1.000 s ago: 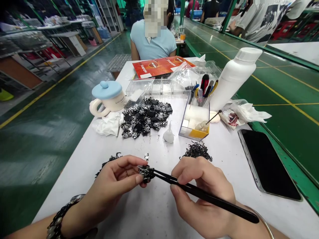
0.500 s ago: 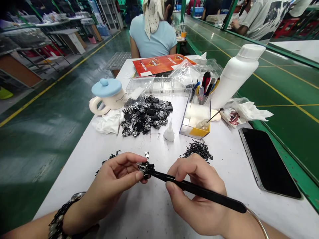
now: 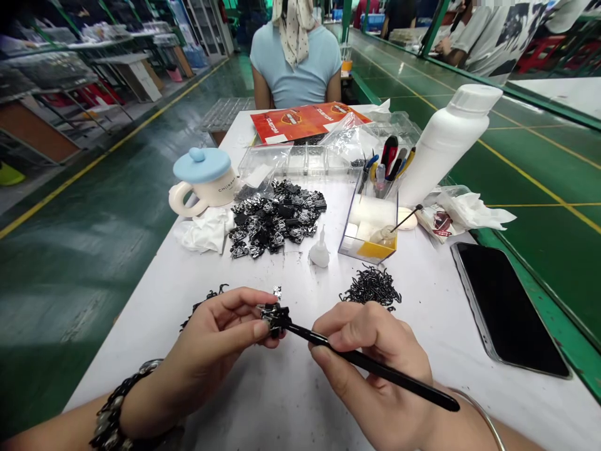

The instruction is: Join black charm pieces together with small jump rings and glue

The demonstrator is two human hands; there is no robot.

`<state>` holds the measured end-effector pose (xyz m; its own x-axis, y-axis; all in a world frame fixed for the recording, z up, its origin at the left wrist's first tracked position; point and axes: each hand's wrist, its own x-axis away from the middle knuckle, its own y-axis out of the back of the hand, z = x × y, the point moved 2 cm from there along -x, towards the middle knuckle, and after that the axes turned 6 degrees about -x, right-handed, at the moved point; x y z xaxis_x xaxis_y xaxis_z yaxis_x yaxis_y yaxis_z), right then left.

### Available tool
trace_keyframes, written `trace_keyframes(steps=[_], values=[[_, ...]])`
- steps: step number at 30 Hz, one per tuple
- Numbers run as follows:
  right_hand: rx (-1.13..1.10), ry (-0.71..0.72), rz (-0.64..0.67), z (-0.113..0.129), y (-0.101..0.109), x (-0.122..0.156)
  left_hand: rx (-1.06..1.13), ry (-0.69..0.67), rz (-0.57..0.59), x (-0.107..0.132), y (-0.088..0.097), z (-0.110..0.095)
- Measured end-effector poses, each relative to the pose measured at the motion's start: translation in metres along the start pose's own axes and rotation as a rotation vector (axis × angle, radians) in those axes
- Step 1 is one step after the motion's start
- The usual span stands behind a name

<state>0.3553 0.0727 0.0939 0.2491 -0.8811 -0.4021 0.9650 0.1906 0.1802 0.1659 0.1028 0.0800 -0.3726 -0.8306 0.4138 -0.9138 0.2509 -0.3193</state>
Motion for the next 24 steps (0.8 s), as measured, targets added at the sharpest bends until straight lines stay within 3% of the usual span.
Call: trace_keyframes(steps=[17, 24], values=[[-0.046, 0.03, 0.036, 0.0016, 0.0037, -0.0011, 0.028, 0.012, 0.079, -0.0001, 0.0, -0.0002], [-0.05, -0.045, 0.01, -0.0043, 0.0035, 0.0001, -0.005, -0.008, 0.044, 0.0, 0.0008, -0.0004]])
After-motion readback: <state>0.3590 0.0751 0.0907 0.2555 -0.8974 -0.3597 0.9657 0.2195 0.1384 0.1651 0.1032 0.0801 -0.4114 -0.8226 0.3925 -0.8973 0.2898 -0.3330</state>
